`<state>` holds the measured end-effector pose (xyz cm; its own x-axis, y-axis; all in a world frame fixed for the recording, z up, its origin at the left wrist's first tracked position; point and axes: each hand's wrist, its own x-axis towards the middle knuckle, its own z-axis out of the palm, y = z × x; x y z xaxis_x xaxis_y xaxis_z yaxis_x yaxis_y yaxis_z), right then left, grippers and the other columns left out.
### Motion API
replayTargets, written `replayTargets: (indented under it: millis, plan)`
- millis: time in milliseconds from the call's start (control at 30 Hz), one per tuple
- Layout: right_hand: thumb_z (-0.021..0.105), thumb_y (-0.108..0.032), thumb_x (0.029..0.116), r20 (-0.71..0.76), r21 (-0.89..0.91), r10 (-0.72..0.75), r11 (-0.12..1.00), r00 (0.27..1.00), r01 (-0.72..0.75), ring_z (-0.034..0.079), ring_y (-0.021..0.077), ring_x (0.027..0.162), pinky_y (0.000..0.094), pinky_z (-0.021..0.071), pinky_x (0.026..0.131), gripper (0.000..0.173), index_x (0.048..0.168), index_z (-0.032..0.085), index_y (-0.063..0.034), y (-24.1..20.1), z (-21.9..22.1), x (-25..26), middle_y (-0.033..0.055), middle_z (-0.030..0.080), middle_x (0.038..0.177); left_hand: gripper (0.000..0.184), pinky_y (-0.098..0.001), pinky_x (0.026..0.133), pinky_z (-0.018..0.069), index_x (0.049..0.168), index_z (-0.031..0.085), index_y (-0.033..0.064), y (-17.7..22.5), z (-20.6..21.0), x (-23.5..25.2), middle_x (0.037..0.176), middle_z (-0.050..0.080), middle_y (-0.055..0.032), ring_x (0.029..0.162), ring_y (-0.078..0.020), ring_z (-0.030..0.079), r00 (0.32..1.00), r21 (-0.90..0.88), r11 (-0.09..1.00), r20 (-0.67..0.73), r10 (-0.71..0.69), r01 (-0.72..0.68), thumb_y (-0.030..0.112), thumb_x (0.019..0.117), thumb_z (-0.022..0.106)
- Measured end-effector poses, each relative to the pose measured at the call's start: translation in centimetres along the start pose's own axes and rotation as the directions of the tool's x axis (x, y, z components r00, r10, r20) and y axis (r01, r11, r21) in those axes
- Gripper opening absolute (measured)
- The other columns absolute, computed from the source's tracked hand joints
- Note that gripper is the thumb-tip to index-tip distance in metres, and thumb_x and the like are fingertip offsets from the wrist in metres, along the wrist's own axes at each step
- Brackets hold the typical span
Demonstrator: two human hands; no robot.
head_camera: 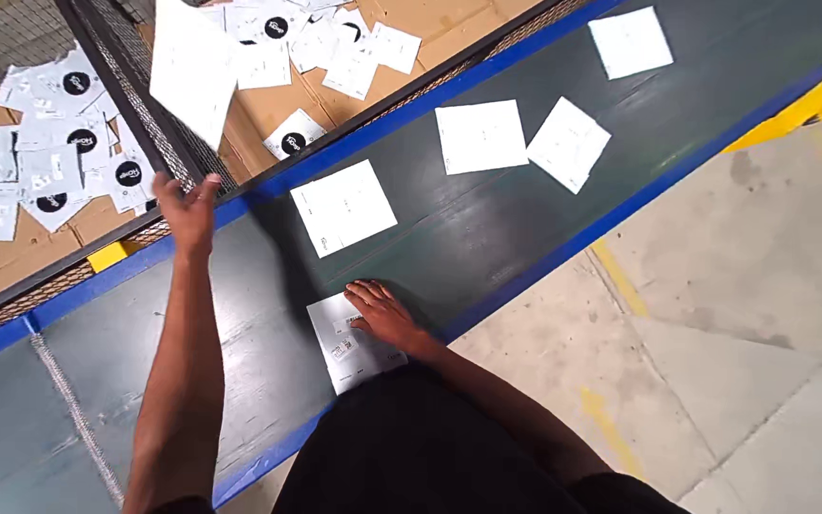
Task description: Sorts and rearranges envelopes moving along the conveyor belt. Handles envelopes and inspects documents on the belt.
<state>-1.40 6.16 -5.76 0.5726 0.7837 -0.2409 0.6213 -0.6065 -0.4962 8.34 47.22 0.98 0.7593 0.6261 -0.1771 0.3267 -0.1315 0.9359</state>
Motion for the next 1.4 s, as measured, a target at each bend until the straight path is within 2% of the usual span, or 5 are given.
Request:
replayTargets:
  millis: [200,567,933,1133,1400]
  plan:
    - [0.075,-0.051,0.0874,-0.062,-0.007,0.204,0.979,0.977,-0.205,0.056,0.0395,0.128,0.0613,0.0449,0.103,0.077,0.15,0.05,-0.0126,0.8,-1.4,-1.3,0.0177,0.06,0.139,0.114,-0.0669,0.122,0.0161,0.16,0.028,0.0018,-5.7,8.3,-2.7,0.164,0.023,-0.0292,0.153,-0.0472,0.018,0.812,0.646,0.631,0.582,-0.045,-0.428,0.063,0.078,0.079]
    - [0.081,-0.058,0.0781,0.254,0.233,0.258,0.919,0.932,-0.318,0.057,0.04,0.12,0.0571,0.0485,0.099,0.08,0.126,0.057,0.0009,2.0,-2.1,-3.6,0.0241,0.057,0.127,0.081,-0.0595,0.081,0.0588,0.132,0.057,-0.0027,-4.2,-5.4,-8.3,0.111,0.069,-0.0249,0.092,-0.0359,0.071,0.865,0.596,0.796,0.342,-0.367,0.102,0.047,0.0766,0.088]
    - [0.068,-0.05,0.0951,0.247,0.601,0.123,0.759,0.961,-0.251,0.069,0.0233,0.1,0.0476,0.056,0.09,0.06,0.129,0.053,-0.0027,4.3,-5.5,-4.7,0.0138,0.069,0.105,0.045,-0.0195,0.043,0.0433,0.118,0.064,0.0235,10.3,-0.5,7.3,0.088,0.071,0.0065,0.053,-0.0012,0.056,0.948,0.221,0.972,0.286,-0.14,0.077,0.047,0.0841,0.082]
    - [0.068,-0.05,0.0962,0.176,0.642,0.19,0.722,0.966,-0.259,0.07,0.0156,0.099,0.0414,0.0581,0.09,0.058,0.131,0.052,-0.0059,4.3,-5.7,-5.9,0.0078,0.07,0.105,0.1,-0.0449,0.103,0.0532,0.156,0.032,0.0083,4.2,-12.2,8.9,0.148,0.052,-0.0148,0.129,-0.0249,0.058,0.987,0.36,0.926,-0.15,-0.066,0.117,0.065,0.0842,0.073]
    - [0.073,-0.047,0.0921,-0.087,0.552,0.321,0.803,0.943,-0.223,0.059,0.0181,0.125,0.0412,0.0471,0.111,0.064,0.137,0.058,-0.0039,7.1,-6.7,-3.7,0.0107,0.065,0.131,0.12,-0.0704,0.121,0.0127,0.162,0.024,0.0075,-5.6,3.0,-2.3,0.166,0.02,-0.0259,0.154,-0.046,0.018,0.735,0.663,0.544,0.668,-0.118,-0.515,0.065,0.0736,0.081]
